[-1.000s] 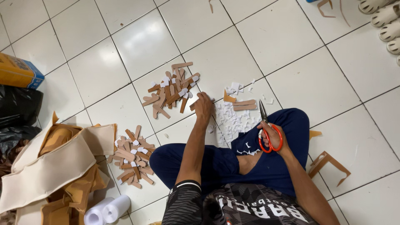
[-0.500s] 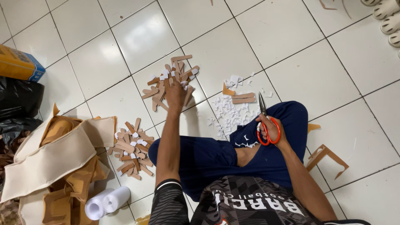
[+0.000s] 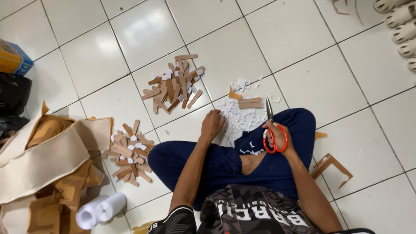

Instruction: The person sits on the floor and uses scissors to cut a sheet of connected craft sticks into individual pieces. They trim the ends of the sticks and then gather the small white paper scraps from the floor.

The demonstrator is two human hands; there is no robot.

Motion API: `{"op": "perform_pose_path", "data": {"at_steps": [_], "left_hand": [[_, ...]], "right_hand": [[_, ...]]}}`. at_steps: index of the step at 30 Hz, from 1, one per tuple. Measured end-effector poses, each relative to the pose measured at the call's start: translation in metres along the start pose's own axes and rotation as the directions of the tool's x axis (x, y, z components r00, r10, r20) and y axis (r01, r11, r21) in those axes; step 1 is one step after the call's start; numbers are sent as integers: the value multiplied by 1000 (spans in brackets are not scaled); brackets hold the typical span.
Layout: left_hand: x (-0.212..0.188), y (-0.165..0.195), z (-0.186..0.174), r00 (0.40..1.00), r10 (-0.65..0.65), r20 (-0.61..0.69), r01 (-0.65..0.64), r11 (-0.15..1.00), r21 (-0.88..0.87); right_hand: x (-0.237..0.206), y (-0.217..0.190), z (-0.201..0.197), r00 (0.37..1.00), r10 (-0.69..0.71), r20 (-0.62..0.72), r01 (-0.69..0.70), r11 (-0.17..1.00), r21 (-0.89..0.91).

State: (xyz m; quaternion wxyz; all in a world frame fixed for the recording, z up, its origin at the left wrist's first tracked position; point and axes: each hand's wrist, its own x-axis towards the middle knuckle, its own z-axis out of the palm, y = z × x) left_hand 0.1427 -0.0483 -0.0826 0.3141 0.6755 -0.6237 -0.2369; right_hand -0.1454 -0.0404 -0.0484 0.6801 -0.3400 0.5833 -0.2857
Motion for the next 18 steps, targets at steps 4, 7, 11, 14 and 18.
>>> {"op": "perform_pose_path", "data": {"at_steps": [4, 7, 11, 14, 18], "left_hand": [[42, 45, 21, 993, 115, 25, -116, 992, 45], [66, 77, 51, 966, 229, 122, -235, 971, 32], [82, 106, 91, 921, 361, 150, -379, 918, 117], [87, 118, 103, 923, 283, 260, -343, 911, 227], [83, 116, 93, 954, 143, 262, -146, 989, -5]], "right_hand": [[2, 1, -3, 1000, 7, 21, -8, 999, 33], [1, 2, -5, 999, -10, 34, 8, 998, 63], [-1, 3, -8, 1000, -21, 20, 19, 992, 121], [-3, 3, -12, 996, -77, 40, 73, 992, 100], [-1, 1, -16, 994, -99, 53, 94, 993, 77]]}}
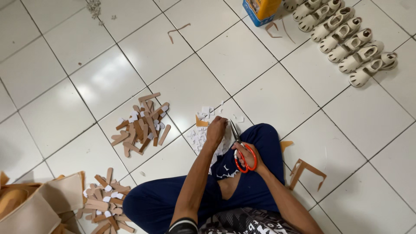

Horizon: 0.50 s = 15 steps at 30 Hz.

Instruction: The person sits on the floor and uses scissors to cut a sheet of connected craft sticks into individual pieces. They trim the ends of the sticks and then gather the small white paper scraps from the floor.

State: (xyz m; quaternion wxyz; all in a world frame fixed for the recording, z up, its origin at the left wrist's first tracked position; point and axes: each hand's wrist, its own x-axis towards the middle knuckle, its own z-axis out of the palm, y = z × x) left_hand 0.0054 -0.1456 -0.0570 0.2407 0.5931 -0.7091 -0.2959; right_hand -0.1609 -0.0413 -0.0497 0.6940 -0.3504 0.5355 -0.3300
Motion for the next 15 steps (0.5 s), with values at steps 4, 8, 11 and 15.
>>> {"op": "perform_pose_path", "data": {"at_steps": [4, 8, 11, 15], "left_hand": [[-30, -12, -31, 967, -105, -232, -9, 896, -444], [-65, -19, -67, 908, -417, 33, 264, 510, -819], [-84, -20, -91, 906, -417, -79, 143, 474, -869], [-99, -20, -112, 875, -460, -152, 109, 492, -864]], "right_hand": [[-7, 1, 8, 998, 31, -48, -31, 999, 9], [-24, -5, 25, 993, -77, -92, 69, 994, -81], [-41, -12, 42, 976, -191, -107, 94, 808, -582], [-55, -21, 70, 958, -277, 73, 264, 753, -602]]}}
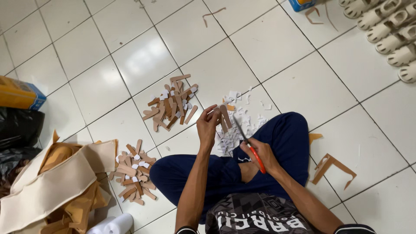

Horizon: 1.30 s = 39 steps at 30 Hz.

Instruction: The person sits on the floor and uses scissors to cut a sheet of connected craft sticks into individual pieces. They trim the ends of the sticks and then gather the small white paper scraps from the floor.

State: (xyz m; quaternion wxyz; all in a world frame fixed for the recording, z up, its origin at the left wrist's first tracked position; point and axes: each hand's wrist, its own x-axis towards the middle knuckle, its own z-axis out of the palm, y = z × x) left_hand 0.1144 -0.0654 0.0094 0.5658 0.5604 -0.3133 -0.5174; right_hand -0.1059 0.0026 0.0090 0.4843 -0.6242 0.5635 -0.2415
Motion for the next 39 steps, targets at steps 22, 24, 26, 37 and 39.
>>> {"op": "perform_pose_path", "data": {"at_steps": [22, 24, 26, 37, 39], "left_hand": [[-52, 71, 29, 996, 11, 83, -15, 999, 52], [-53, 72, 30, 993, 30, 113, -36, 998, 52], [-51, 73, 31, 992, 9, 122, -18, 997, 73], [-58, 80, 27, 990, -48, 133, 32, 992, 121], [-65, 81, 28, 990, -68, 124, 57, 994, 94]], "right_hand": [[7, -64, -2, 996, -41, -80, 43, 999, 22], [7, -60, -4, 994, -47, -101, 53, 997, 61], [5, -54, -5, 991, -74, -113, 84, 993, 86], [-2, -51, -21, 982, -106, -159, 108, 994, 5], [-2, -60, -25, 985, -123, -120, 125, 992, 10]]}}
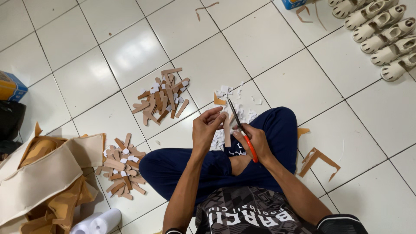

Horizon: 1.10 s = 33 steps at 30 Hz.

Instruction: The person sits on the floor and uses scissors to cut a sheet of connected craft sticks into individual pieces. They trim the ends of the sticks and then gather the small white paper scraps from the floor.

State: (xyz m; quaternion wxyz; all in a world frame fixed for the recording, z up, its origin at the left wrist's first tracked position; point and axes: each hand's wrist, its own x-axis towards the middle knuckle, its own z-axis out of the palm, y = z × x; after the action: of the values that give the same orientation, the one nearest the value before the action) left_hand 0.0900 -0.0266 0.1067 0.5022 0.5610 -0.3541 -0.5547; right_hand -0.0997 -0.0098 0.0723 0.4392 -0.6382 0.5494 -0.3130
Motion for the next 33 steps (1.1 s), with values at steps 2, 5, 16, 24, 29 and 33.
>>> {"op": "perform_pose_path", "data": {"at_steps": [2, 5, 16, 24, 29, 33], "left_hand": [[-5, 1, 2, 1000, 22, 6, -22, 999, -27], [-8, 3, 3, 998, 56, -7, -57, 998, -33], [-11, 12, 5, 996, 90, 12, -90, 995, 32], [-3, 8, -4, 992, 87, 96, -98, 989, 110], [12, 2, -22, 979, 20, 202, -57, 982, 178], [9, -7, -17, 988, -102, 115, 126, 968, -218]], "right_hand": [[1, -6, -1, 998, -4, 70, 0, 998, 59], [3, -10, 1, 995, -39, 86, 32, 996, 85], [3, -9, 1, 994, -81, 68, 80, 996, 28], [-3, -11, -4, 997, -63, 44, 63, 998, 6], [-6, -3, -3, 991, -124, 52, 124, 992, 4], [-7, -4, 0, 998, -27, 52, 24, 999, 40]]}}
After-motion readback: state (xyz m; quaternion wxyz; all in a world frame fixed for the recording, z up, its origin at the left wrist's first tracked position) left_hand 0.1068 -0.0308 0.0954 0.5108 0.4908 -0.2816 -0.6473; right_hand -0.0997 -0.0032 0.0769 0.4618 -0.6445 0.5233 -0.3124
